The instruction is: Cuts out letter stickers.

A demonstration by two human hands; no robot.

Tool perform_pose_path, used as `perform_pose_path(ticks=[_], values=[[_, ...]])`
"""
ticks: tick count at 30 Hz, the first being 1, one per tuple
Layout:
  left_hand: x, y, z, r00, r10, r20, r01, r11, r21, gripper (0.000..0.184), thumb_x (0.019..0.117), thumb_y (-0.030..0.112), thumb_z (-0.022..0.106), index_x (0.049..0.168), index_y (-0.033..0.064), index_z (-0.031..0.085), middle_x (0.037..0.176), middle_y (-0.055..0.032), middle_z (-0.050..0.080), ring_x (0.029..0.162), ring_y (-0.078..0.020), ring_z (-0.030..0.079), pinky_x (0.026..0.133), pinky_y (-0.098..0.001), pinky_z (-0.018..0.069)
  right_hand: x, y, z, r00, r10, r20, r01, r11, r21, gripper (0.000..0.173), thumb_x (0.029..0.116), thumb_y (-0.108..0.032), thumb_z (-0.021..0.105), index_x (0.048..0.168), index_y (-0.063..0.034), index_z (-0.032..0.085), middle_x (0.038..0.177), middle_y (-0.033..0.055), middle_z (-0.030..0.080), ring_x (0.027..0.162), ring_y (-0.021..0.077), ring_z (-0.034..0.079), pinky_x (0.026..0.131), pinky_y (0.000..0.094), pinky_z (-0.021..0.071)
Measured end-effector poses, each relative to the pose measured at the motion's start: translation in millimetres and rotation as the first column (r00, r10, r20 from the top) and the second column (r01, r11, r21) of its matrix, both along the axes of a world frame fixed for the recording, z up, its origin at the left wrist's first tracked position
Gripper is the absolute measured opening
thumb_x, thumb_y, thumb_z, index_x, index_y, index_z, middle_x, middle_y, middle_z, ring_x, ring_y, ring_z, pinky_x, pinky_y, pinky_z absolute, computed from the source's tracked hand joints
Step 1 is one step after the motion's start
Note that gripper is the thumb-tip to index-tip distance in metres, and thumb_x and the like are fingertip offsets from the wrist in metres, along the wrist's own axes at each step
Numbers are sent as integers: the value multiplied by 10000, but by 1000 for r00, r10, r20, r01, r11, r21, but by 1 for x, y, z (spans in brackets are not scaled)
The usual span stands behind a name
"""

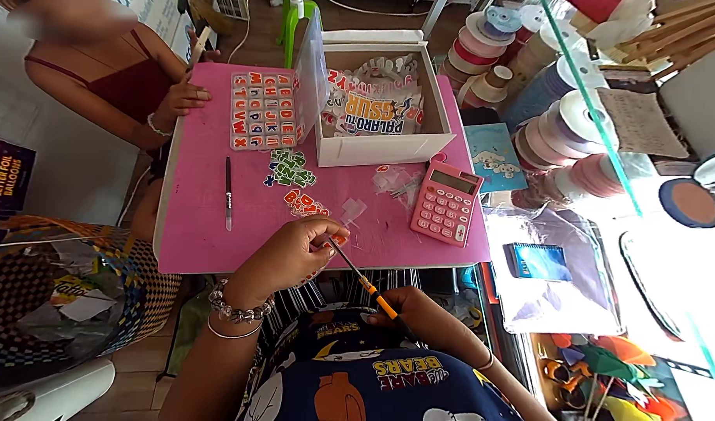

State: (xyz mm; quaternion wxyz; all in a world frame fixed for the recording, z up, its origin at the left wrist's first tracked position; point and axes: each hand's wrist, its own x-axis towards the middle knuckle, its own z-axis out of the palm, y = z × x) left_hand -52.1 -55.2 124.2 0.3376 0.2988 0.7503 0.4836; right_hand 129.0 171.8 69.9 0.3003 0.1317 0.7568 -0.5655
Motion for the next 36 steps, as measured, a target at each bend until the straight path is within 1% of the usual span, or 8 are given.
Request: perform_pose_path(ticks=[10,14,18,21,28,31,34,36], values=[[-33,6,-33,894,92,-438,-218,945,-245,330,929,-70,638,1218,76,699,1364,-103,609,1134,-246,646,914,-447,558,6,3,-2,999,20,32,-22,997,73,418,886,-473,779,752,-105,631,581,-74,509,509,2,456,500,204,372],[-29,5,-31,875,133,-466,-266,935,-233,288,913,-63,660,1169,67,682,1415,-118,534,991,-229,642,805,-416,567,7,1,-2,999,-31,29,29,997,69,416,879,-468,785,757,-107,620,581,-70,502,510,11,457,504,210,374],[-5,5,-9,962,181,-204,-193,981,-39,309,915,73,745,1206,101,645,1303,-62,594,846,-113,684,736,-296,612,-2,-14,2,946,-266,-186,246,961,-125,268,887,-312,788,921,-98,629,719,-81,616,601,-12,557,565,168,467],[18,13,-4,991,133,32,-136,980,145,320,917,124,746,1217,106,636,963,-5,711,712,-43,668,655,-205,575,-22,-32,9,832,-390,-396,248,898,-364,224,887,-134,771,1044,-40,641,981,-16,754,795,1,670,704,176,549],[30,8,-18,968,155,198,-203,945,255,432,931,152,740,1321,106,561,1170,-57,673,875,-115,714,743,-244,617,-51,-61,8,704,-615,-355,350,736,-580,141,865,15,727,920,-65,624,776,-33,676,682,41,638,649,212,549],[30,-4,-24,978,136,161,-178,942,286,266,941,97,711,1165,77,568,1235,-31,632,909,-69,684,773,-219,601,-51,-56,5,776,-526,-348,284,784,-551,99,901,-50,723,934,-63,630,792,-27,701,694,42,655,652,213,551],[20,-16,-27,985,160,71,-173,940,293,53,941,64,679,982,56,647,1162,-27,672,932,-54,676,795,-205,585,-43,-37,4,911,-246,-332,105,916,-388,257,964,-321,681,979,-74,613,815,-69,671,715,8,628,661,196,530],[14,-23,-20,980,191,64,-201,950,241,105,948,65,683,1052,66,699,1046,0,721,871,-44,692,770,-192,586,-34,-21,2,958,-100,-267,34,970,-242,371,931,-443,697,988,-84,618,760,-101,601,657,-24,560,609,169,477]])
